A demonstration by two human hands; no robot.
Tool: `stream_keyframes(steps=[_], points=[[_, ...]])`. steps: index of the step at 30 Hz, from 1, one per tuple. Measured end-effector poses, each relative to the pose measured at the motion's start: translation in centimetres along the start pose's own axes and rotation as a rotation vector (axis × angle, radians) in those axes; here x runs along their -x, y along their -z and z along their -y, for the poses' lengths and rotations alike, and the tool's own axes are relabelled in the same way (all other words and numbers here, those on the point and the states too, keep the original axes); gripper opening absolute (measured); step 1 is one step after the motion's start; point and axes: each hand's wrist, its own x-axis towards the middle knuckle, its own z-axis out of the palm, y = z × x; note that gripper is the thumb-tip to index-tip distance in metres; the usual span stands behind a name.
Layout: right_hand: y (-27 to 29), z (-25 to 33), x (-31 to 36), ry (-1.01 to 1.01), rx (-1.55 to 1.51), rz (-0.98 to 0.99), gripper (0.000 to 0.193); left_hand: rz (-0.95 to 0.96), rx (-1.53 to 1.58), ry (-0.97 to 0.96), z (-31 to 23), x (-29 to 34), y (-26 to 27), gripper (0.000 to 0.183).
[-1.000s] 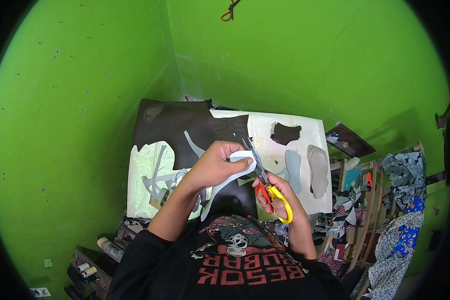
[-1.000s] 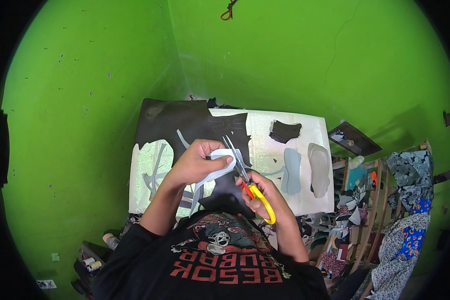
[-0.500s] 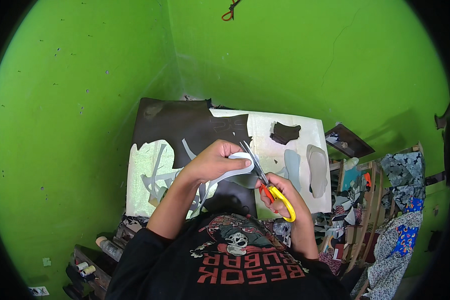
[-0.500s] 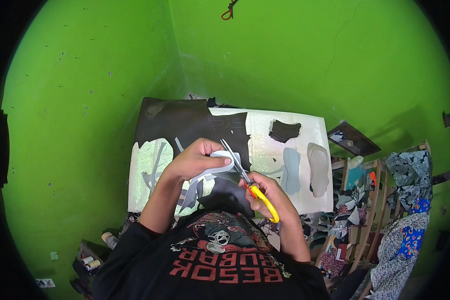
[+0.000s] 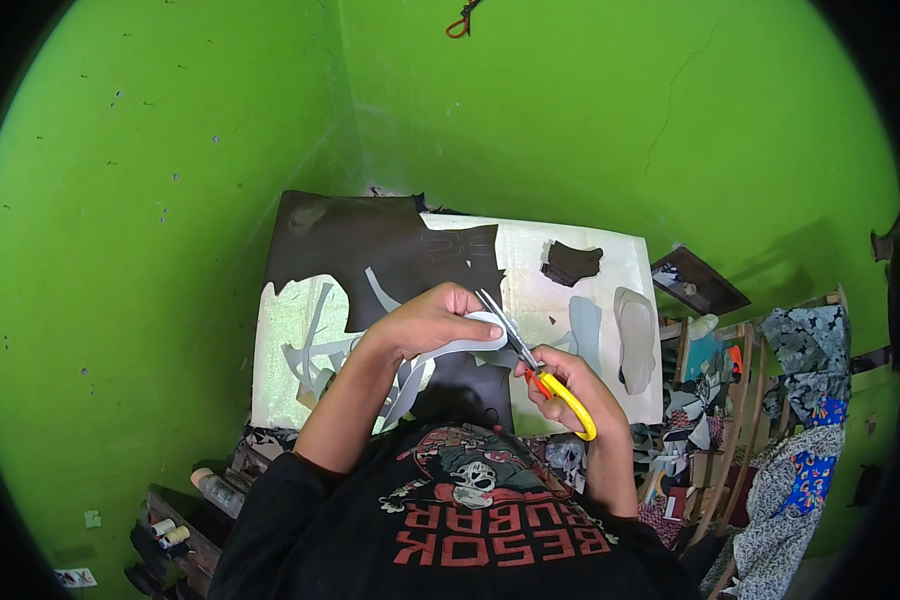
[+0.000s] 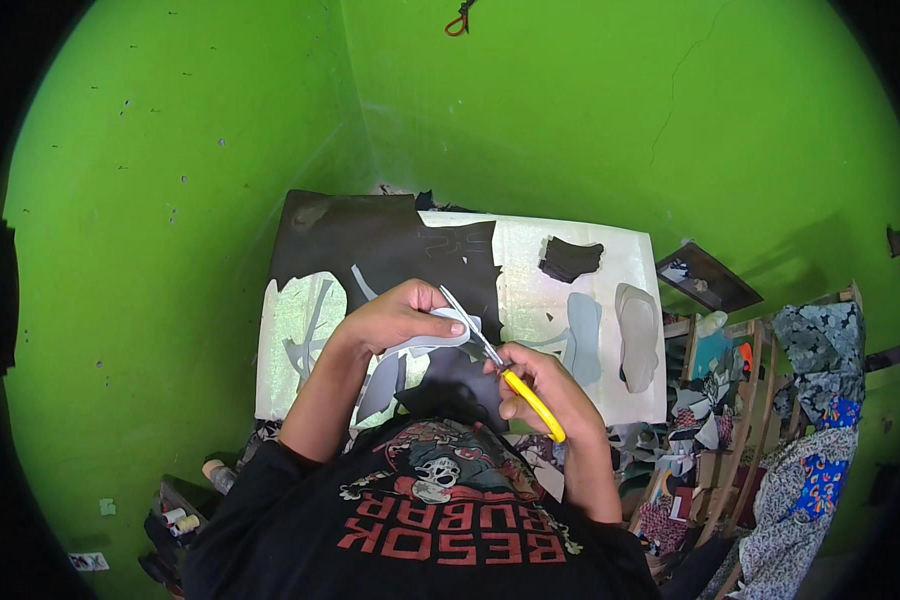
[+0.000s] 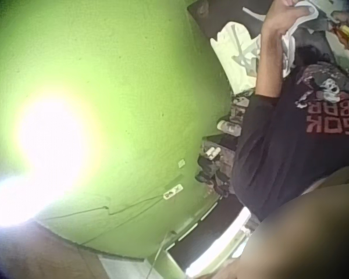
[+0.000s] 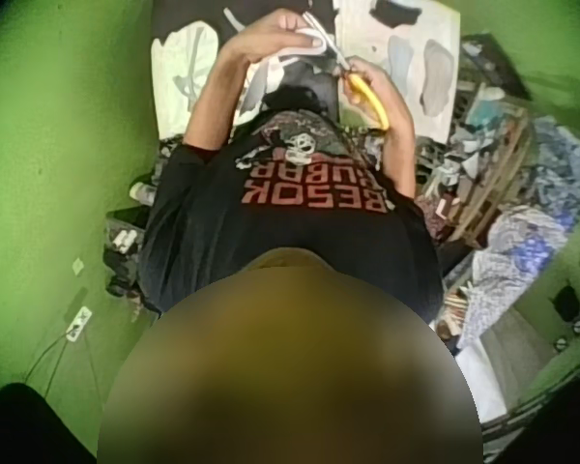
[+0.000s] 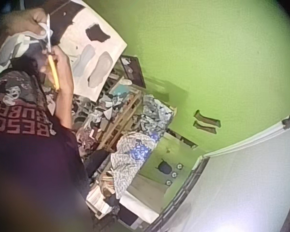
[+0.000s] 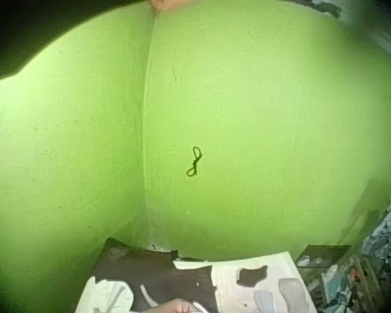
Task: Cutting a white material template using scissors over a dark leather sheet.
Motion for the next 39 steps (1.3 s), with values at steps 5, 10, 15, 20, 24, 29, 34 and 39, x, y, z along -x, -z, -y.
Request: stream_keyframes(steps=[5,10,15,20,24,29,34,39], points=[[1.4,-1.4,-0.7,0.029,-0.059,0.06,0.021,0.019,0.005,-0.012,0.7,-0.5,0.1,0.023],[1.3,-1.6,-1.1,0.155,0.159,0.035,0.021,0.047,-0.026,-0.012,1.5,-0.9,-0.1,0.025],[1.9,-1.9,-1.3,0.292,0.348,0.03,0.025,0.048,0.042,0.013,1.2,-0.6,-0.7,0.025],[1.6,-0.6,-0.7,0.259,0.325,0.06,0.044,-0.06,0.003,0.008,2.5,-1.4,-0.4,0.02],[1.7,-0.3,-0.6,0.199,0.277,0.067,0.052,-0.12,-0.027,-0.029,3.4,-1.6,0.0,0.018],[2.7,-0.8,-0.7,0.163,0.21,0.151,0.036,-0.136,-0.024,-0.017,2.6,-1.3,-0.9,0.017],[3.1,-2.1,-1.5,0.294,0.387,0.085,0.046,-0.077,-0.047,0.022,2.1,-1.3,-0.7,0.017],[2.5,-1.0,-1.2,0.271,0.476,0.037,0.046,-0.058,0.009,0.017,2.2,-1.3,-0.7,0.021]])
